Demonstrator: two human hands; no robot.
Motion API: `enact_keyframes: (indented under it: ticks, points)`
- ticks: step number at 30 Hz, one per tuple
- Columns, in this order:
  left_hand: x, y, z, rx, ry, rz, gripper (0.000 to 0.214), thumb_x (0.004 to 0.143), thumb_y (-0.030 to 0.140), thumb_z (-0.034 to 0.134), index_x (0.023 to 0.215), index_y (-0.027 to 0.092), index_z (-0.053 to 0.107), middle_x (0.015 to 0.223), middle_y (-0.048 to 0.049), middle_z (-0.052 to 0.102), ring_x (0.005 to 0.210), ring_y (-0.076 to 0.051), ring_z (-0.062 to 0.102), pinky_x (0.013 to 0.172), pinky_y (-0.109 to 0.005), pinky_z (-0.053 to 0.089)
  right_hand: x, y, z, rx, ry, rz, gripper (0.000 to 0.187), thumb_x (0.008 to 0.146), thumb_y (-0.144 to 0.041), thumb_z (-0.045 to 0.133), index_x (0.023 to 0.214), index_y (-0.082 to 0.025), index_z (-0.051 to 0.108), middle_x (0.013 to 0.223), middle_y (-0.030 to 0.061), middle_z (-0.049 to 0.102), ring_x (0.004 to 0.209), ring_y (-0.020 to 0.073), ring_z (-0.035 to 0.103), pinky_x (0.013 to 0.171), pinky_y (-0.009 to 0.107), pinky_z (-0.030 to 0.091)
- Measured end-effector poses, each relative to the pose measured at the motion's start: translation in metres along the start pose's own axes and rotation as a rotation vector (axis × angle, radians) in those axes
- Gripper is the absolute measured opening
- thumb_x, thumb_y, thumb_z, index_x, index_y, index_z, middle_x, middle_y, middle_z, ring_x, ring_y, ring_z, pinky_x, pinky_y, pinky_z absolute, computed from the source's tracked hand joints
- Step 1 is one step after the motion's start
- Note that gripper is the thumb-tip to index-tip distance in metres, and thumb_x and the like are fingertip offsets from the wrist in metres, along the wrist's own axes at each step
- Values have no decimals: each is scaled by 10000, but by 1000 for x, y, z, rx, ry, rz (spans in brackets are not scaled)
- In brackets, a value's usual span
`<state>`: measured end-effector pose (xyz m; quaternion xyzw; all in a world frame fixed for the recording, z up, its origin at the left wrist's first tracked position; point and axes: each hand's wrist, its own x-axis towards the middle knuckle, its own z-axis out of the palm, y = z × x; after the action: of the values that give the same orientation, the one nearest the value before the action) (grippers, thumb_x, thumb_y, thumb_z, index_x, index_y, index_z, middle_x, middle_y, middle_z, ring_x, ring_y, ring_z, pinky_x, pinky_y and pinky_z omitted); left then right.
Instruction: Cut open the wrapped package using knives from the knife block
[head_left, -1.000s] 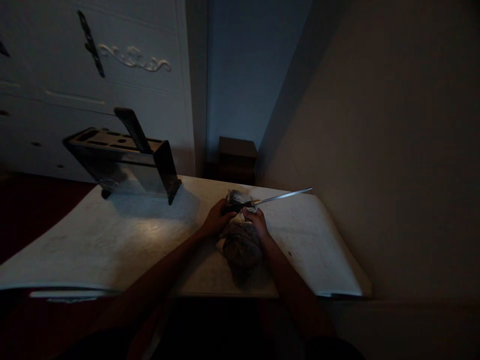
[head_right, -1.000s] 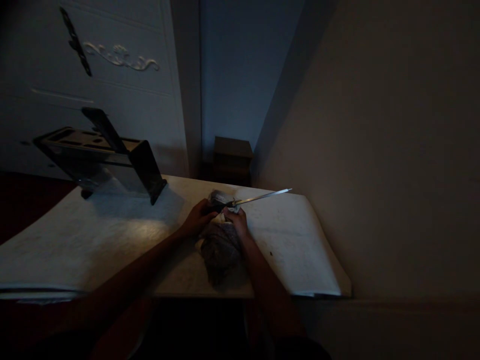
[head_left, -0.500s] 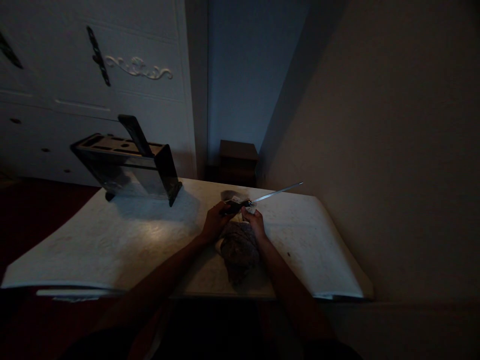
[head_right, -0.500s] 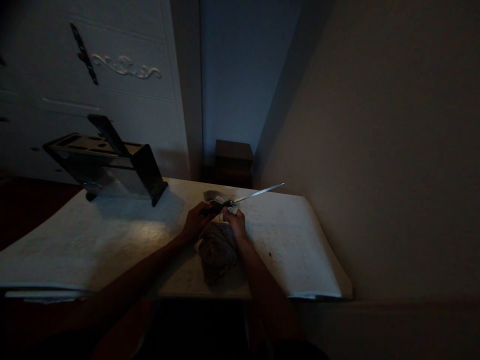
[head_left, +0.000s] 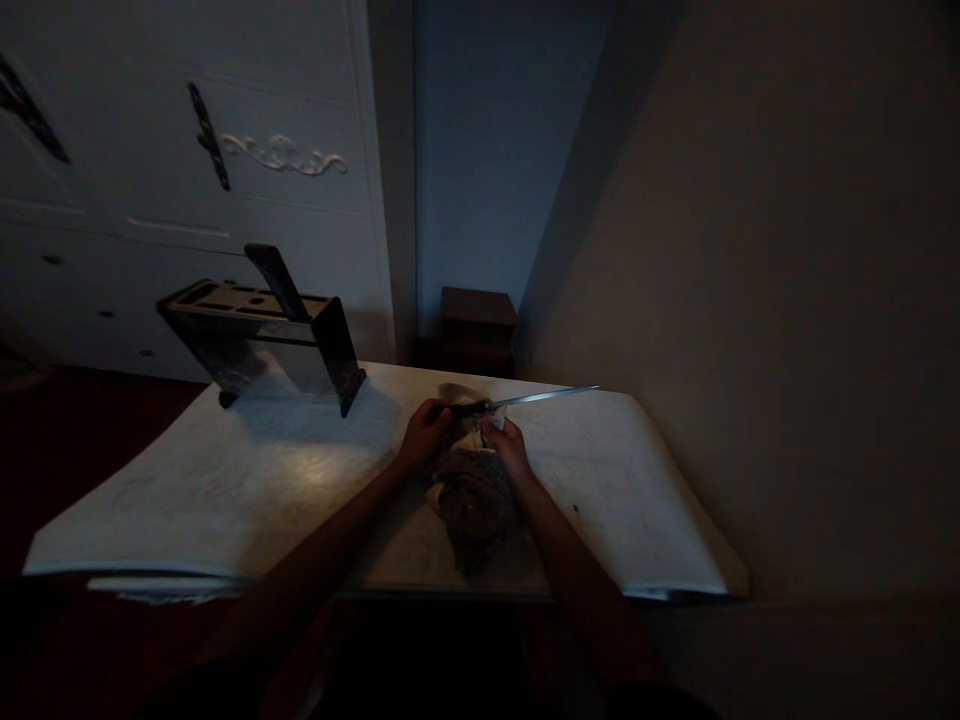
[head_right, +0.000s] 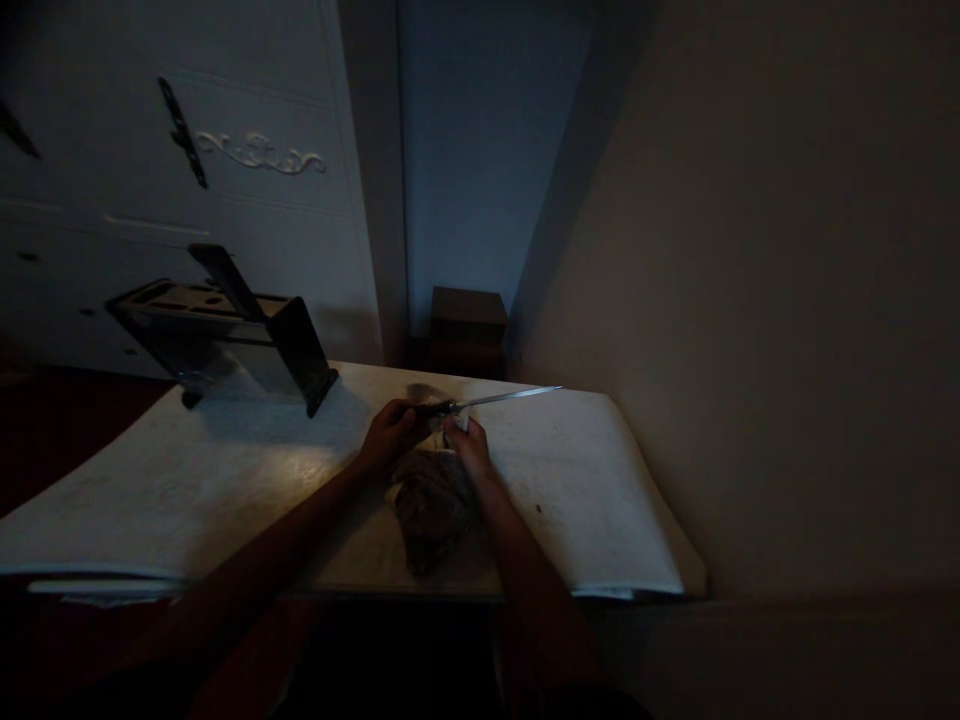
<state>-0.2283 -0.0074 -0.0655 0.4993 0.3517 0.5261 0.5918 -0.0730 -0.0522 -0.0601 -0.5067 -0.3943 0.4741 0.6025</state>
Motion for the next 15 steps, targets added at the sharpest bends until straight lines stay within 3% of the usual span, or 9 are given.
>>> enact_keyframes:
  ticks: [5, 10, 15]
  points:
    - [3, 4, -3, -174, 33, -93, 510, 672, 557, 744, 920, 166, 530, 771, -22, 678, 646, -184, 685, 643, -328, 564, 2, 4, -2, 24, -27, -28, 450, 641, -573, 717, 839, -172, 663, 761, 19, 670, 738, 178, 592, 723, 291, 455]
    - [8, 11, -8, -300, 47, -55, 543, 631, 541, 782, 910, 189, 478, 817, 1, 678, 764, -211, 710, 741, -366, 568, 3, 6, -4, 50, -10, -15, 473, 646, -588, 712, 867, -174, 655, 786, 28, 688, 744, 190, 615, 728, 301, 468]
    - [9, 25, -14, -385, -2, 1, 494, 682, 500, 770, 919, 193, 464, 970, -64, 717, 902, -215, 702, 881, -408, 533, 3, 3, -3, 160, 57, 16, 490, 621, -592, 723, 878, -184, 636, 867, 41, 712, 828, 216, 647, 774, 318, 491]
